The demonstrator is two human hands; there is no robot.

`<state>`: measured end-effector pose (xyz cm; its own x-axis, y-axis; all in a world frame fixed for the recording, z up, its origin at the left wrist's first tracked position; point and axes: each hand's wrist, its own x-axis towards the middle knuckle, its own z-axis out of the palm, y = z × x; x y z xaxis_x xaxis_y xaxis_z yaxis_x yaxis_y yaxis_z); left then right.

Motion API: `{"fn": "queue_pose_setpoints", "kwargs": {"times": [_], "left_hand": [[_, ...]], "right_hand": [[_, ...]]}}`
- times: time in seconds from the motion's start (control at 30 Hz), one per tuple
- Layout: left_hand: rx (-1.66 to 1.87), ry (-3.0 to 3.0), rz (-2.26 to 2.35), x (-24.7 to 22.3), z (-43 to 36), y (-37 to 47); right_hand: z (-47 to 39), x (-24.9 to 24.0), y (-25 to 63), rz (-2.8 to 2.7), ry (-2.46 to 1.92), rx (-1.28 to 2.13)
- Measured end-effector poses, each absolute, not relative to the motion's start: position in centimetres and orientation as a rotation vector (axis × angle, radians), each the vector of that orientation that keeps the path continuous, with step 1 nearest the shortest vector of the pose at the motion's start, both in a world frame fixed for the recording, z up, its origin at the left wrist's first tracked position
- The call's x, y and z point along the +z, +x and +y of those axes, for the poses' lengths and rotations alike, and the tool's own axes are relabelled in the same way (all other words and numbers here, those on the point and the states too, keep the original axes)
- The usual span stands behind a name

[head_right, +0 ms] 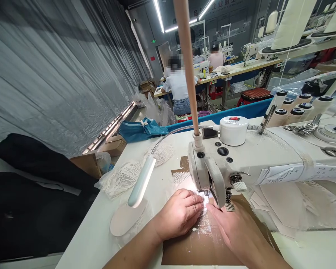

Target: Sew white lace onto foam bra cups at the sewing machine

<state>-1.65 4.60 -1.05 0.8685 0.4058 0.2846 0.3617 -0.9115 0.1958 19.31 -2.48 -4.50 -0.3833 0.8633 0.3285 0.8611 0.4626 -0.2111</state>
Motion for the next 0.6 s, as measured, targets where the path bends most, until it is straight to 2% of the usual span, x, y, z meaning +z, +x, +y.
{"fn": "queue_pose_setpoints", "kwargs": {"times": [0.27, 0.6], "left_hand": [[0.634, 2.705, 0.743, -1.5, 4.4, -1.1], [0.736, 2.459, 0.875, -2.2, 4.4, -0.4]], "right_hand": [[-2.6, -6.2, 20.2, -2.251, -1.571, -0.163], [-2.6, -6.1, 19.9, -2.251, -1.618, -0.124]]}}
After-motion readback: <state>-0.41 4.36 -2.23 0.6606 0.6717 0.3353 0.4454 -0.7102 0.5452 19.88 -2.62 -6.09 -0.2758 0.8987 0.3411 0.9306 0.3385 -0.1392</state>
